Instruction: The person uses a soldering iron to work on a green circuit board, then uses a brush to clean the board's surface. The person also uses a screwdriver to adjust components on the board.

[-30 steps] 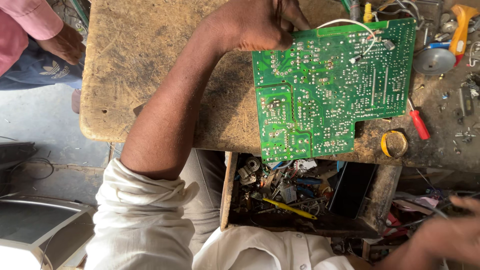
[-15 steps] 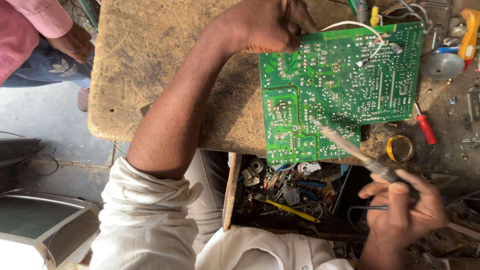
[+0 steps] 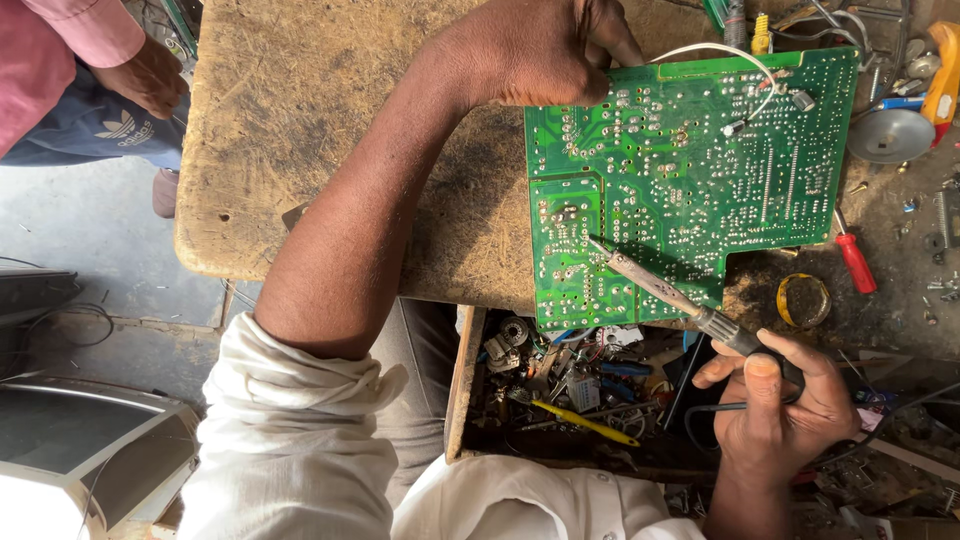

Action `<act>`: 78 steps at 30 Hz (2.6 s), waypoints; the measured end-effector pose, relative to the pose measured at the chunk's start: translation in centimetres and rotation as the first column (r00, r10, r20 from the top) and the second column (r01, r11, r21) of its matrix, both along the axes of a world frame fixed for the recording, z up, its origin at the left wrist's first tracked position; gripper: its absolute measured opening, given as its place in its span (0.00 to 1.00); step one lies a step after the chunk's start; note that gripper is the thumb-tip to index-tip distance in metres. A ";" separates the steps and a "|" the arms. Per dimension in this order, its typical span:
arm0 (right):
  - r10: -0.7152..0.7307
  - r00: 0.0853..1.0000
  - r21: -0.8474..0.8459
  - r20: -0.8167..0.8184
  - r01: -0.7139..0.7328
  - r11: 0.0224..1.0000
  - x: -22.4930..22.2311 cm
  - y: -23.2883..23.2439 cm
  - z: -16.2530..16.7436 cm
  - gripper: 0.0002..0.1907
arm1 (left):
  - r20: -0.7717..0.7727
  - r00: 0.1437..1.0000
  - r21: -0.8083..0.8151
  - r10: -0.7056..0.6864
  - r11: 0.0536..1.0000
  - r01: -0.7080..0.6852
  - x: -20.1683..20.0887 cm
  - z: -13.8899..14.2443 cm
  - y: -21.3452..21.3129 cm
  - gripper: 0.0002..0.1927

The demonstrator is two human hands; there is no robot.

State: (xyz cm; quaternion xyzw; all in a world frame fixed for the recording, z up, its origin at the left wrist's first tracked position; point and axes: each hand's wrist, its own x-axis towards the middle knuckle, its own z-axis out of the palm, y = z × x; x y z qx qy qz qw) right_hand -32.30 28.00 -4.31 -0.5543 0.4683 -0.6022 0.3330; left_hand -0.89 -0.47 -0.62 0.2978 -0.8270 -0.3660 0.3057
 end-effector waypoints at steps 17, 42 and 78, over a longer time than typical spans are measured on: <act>-0.023 0.998 0.124 0.058 0.016 0.992 0.3 0.3 -0.8 0.11 | 0.007 1.000 0.088 -0.008 0.996 0.007 0.0 0.2 0.1 0.22; 0.004 0.996 0.131 0.093 -0.016 0.991 0.1 0.3 -1.1 0.10 | 0.016 1.000 -0.006 0.007 1.000 -0.007 -0.1 -0.1 0.0 0.21; -0.009 0.998 0.067 0.065 0.005 0.998 1.4 -0.7 -0.9 0.10 | -0.003 0.999 0.106 -0.032 0.994 0.032 0.1 0.5 0.2 0.23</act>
